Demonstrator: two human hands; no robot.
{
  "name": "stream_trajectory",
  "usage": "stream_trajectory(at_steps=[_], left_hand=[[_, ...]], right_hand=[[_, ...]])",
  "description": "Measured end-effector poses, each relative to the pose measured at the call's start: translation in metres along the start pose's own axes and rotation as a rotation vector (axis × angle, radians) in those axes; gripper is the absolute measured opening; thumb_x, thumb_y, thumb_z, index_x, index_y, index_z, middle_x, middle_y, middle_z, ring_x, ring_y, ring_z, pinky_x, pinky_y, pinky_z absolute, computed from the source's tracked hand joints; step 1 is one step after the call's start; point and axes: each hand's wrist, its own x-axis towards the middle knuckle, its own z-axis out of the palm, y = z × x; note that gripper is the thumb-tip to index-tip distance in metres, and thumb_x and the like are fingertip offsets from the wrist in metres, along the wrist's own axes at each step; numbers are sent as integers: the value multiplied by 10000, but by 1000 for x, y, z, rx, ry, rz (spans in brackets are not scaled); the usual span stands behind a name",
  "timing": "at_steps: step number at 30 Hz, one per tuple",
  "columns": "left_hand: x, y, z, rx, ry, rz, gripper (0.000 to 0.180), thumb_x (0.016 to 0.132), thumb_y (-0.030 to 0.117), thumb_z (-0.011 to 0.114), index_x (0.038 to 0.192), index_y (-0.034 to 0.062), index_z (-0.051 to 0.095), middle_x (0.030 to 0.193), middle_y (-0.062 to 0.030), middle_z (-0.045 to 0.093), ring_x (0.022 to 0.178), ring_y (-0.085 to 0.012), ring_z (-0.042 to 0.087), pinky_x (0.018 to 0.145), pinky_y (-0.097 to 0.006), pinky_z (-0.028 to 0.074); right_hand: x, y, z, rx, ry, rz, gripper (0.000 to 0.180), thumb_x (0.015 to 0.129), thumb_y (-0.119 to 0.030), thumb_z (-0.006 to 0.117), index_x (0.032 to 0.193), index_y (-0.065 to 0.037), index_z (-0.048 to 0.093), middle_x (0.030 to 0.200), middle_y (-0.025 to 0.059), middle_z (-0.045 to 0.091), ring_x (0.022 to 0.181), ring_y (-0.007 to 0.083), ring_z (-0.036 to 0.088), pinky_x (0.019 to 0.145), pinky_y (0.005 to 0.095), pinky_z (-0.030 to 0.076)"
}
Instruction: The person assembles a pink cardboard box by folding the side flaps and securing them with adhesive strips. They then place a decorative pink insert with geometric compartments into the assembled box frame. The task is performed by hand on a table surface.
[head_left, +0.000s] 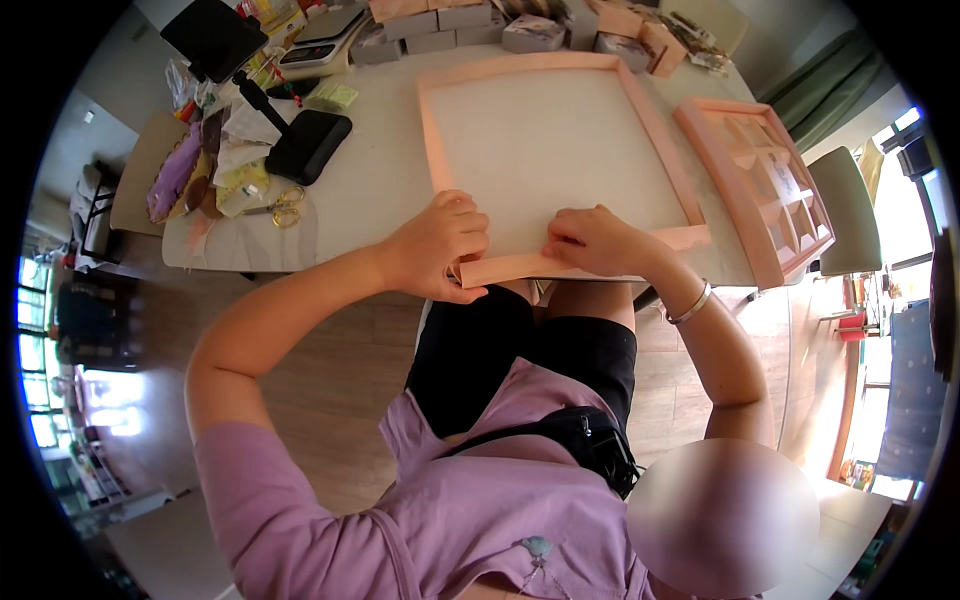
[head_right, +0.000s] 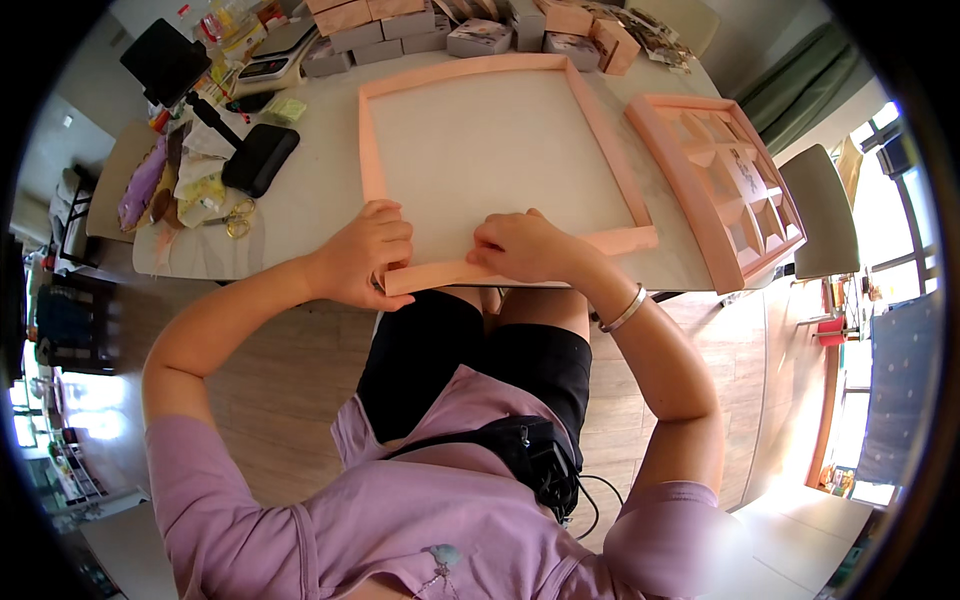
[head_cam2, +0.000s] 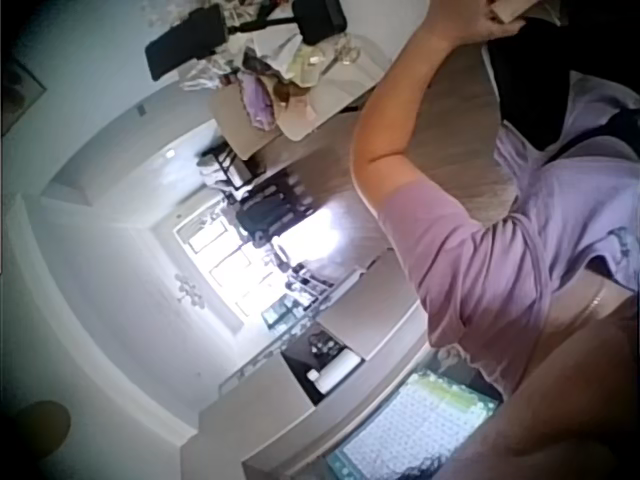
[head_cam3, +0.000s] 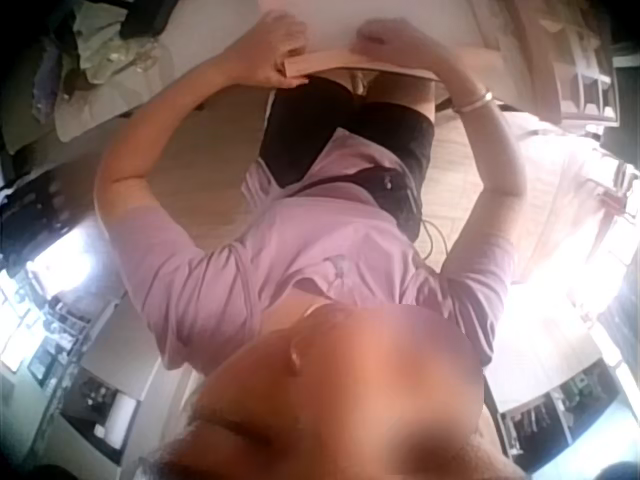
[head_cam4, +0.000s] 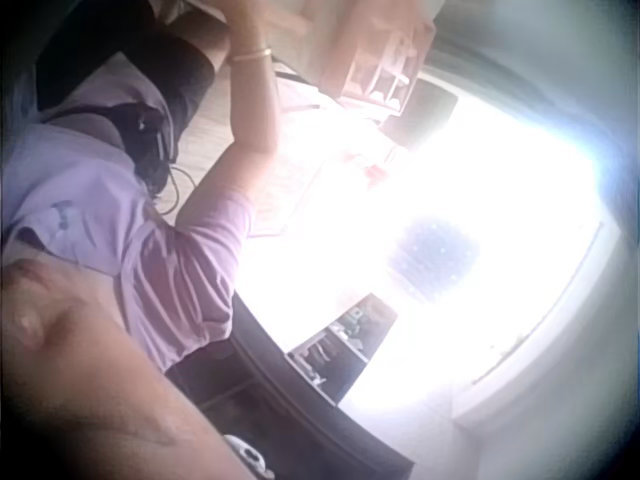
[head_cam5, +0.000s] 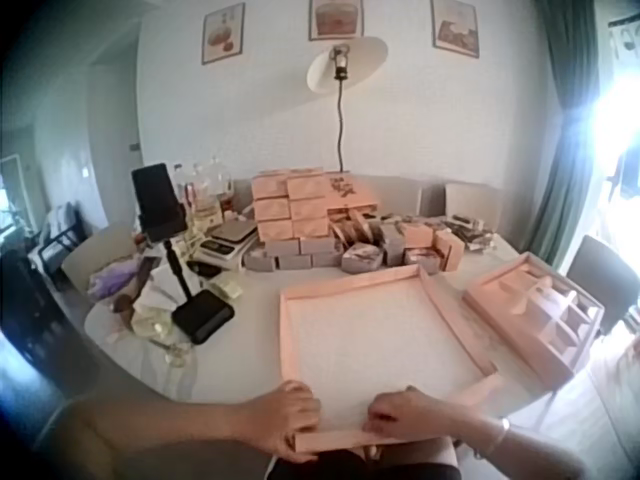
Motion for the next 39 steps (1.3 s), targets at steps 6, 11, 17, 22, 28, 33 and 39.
stream_trajectory(at_steps=[6,11,17,22,28,33,39], left_hand=[[-9,-1,2,-64,42,-82,428,642,330,884,657,131,505,786,-10,526,790,-240,513,886,-384,391],[-17,5,12,-67,205,-111,417,628,324,891,804,133,565,706,28,532,738,-211,513,860,-378,403],[-17,9,9,-91,181,-178,444,632,286,881,909,132,570,712,41,589,735,-199,541,886,-368,412],[-19,11,8,-181,239,-265,460,627,271,878,920,117,558,751,2,606,777,-223,577,904,-377,419],[-22,11,11,-130,340,-161,452,628,280,903,890,108,577,835,-32,618,790,-239,590,880,-393,451],[-25,14,16,-127,498,-69,326,671,215,901,792,106,619,815,-41,615,773,-251,608,847,-410,516],[-31,26,29,183,511,33,265,702,209,888,788,100,663,718,-27,604,693,-235,604,878,-405,560]], right_hand=[[0,-8,2,-58,19,64,162,927,-204,628,905,-45,644,916,146,651,840,370,623,765,443,485],[-3,-32,21,29,252,-64,76,876,-84,602,889,-44,666,916,147,650,784,381,626,701,436,497],[30,-57,28,277,-6,56,214,902,-239,646,888,-35,712,803,101,653,709,252,632,657,366,491],[49,-56,22,480,-170,104,361,887,-385,684,918,-28,735,736,67,663,705,159,598,661,338,475],[56,-56,11,432,-256,149,310,882,-324,664,906,-24,738,741,35,657,701,146,588,658,325,462],[58,-54,14,319,-272,141,269,889,-277,641,883,-24,734,717,70,654,712,174,605,674,348,473],[40,-66,31,289,32,53,221,860,-245,703,820,-34,646,820,130,680,736,300,638,672,420,503]])
